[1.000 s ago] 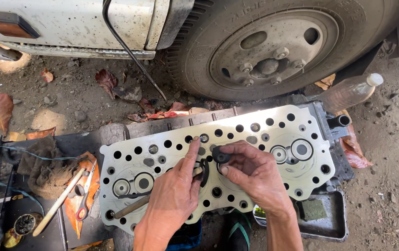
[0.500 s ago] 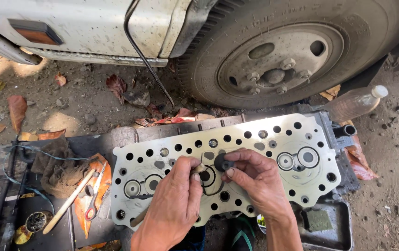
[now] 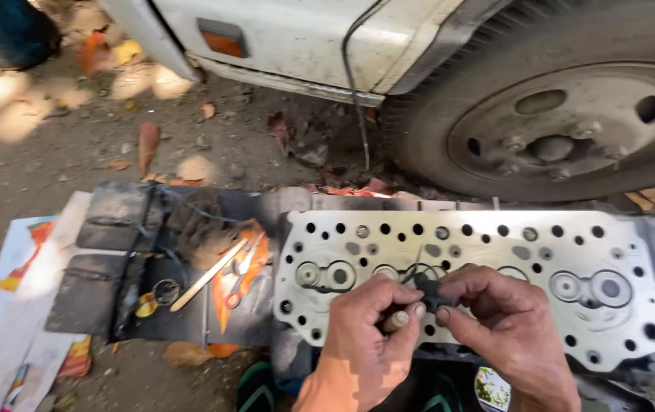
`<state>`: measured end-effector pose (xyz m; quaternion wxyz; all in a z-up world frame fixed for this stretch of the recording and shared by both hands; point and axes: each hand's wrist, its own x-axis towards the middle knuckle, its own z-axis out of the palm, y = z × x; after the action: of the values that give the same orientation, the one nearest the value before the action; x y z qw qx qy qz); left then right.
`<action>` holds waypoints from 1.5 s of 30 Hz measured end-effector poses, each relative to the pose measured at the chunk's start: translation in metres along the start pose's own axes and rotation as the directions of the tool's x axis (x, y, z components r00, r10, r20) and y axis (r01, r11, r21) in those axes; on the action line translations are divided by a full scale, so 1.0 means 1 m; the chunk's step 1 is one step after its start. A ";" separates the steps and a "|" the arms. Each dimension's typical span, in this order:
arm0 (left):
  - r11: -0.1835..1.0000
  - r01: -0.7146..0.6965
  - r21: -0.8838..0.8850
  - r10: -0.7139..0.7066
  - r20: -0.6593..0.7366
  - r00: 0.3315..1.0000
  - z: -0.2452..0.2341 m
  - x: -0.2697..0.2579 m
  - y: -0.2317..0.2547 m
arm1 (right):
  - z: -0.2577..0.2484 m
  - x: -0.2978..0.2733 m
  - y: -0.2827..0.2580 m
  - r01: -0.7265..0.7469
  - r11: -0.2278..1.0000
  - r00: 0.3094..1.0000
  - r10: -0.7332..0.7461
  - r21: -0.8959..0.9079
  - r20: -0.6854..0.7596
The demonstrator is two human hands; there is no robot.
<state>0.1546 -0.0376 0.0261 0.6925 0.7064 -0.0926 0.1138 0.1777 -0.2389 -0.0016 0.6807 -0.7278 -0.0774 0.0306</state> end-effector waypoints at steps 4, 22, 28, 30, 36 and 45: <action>0.951 0.288 -0.112 -0.302 -0.141 0.943 -0.006 -0.017 -0.032 | 0.036 -0.003 -0.024 0.009 0.969 1.000 -0.003 -0.245 0.028; 0.818 0.351 -0.455 -0.378 0.032 0.925 -0.134 0.003 -0.026 | 0.187 0.031 -0.011 0.182 0.952 0.968 -0.218 -0.247 -0.128; 0.729 -0.145 -0.669 -0.314 -0.515 0.797 -0.213 0.001 -0.037 | 0.304 0.062 0.042 -0.115 0.988 0.971 0.134 0.102 -0.199; 0.876 -0.262 -0.406 -0.217 -0.815 0.537 -0.248 -0.005 -0.047 | 0.355 0.066 0.056 -0.346 0.908 0.924 0.373 -0.238 0.079; 0.799 -0.428 -0.423 -0.209 -0.862 0.462 -0.304 -0.036 -0.015 | 0.458 0.123 0.134 0.437 0.721 0.850 -0.135 -0.538 0.510; 0.715 -0.376 -0.590 -0.311 -0.749 0.585 -0.313 -0.039 -0.016 | 0.522 0.120 0.178 0.712 0.403 0.616 0.032 -0.574 0.787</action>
<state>0.1120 0.2749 0.0039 0.8647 0.2549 0.1831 0.3922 0.2304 0.2834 -0.2091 0.1265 -0.8544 -0.4935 0.1024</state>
